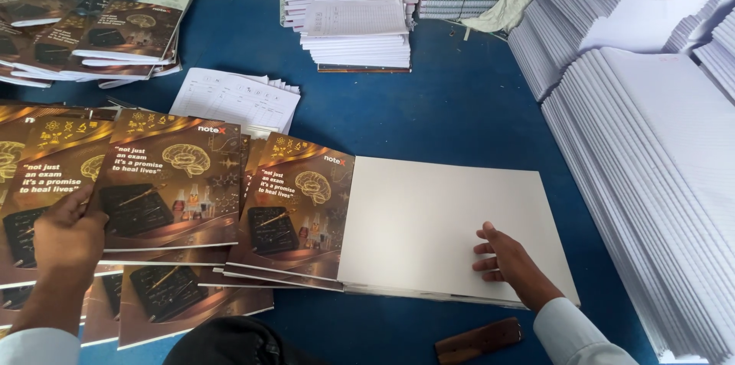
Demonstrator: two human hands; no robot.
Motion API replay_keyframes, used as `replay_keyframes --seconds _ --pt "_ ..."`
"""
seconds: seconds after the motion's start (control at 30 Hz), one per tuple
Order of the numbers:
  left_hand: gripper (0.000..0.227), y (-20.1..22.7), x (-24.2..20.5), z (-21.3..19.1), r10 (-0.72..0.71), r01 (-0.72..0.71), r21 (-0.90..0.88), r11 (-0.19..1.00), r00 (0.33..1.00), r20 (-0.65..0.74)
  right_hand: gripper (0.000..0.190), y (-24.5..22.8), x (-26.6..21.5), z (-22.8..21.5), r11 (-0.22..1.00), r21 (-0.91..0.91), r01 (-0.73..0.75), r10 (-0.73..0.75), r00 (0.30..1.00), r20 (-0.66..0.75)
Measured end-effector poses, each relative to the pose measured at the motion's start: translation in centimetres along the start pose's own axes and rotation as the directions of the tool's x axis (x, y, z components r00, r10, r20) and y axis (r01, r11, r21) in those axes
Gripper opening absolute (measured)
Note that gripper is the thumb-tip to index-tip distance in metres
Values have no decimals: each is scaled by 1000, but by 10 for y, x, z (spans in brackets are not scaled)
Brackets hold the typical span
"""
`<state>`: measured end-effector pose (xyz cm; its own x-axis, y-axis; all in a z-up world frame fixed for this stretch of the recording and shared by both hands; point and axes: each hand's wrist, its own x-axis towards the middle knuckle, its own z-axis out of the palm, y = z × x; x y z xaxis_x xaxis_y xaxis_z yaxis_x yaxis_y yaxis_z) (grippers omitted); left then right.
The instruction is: The person inserts a printed cover sheet into a stack of blank pages, aligns the edges, and presses the spine to secure the assembly. The person repeats this process for multiple notebooks, stacking the finished units on the left.
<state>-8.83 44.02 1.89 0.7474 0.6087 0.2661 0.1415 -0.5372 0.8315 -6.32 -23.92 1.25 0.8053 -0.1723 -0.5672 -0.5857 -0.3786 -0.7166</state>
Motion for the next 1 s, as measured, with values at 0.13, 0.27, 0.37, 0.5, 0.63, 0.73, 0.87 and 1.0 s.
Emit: replay_keyframes --seconds 0.13,0.27,0.37,0.5,0.63,0.73,0.87,1.0 --pt "35 8 3 -9 102 -83 316 945 994 -47 79 3 5 -7 990 -138 -23 10 996 -90" --pt "27 31 4 -10 204 -129 558 820 976 -74 66 12 14 -15 959 -280 -39 -15 982 -191" --pt "28 56 -15 14 157 -121 425 897 986 -50 60 17 21 -25 926 -376 -33 -70 964 -255" --pt "38 104 -41 64 314 -297 413 861 949 28 60 25 28 -40 860 -498 -112 -75 937 -340" --pt "36 157 -79 123 150 -169 90 981 970 191 73 38 37 -57 773 -573 -273 12 909 -418" --pt "36 190 -103 163 82 -100 38 994 937 340 93 49 49 -56 784 -558 -270 43 922 -386" --pt "40 200 -134 209 -55 -10 112 994 829 557 107 59 57 -45 708 -643 -292 63 933 -354" --pt "56 185 -157 248 -115 1 169 986 736 667 114 57 48 -34 646 -712 -277 44 944 -328"
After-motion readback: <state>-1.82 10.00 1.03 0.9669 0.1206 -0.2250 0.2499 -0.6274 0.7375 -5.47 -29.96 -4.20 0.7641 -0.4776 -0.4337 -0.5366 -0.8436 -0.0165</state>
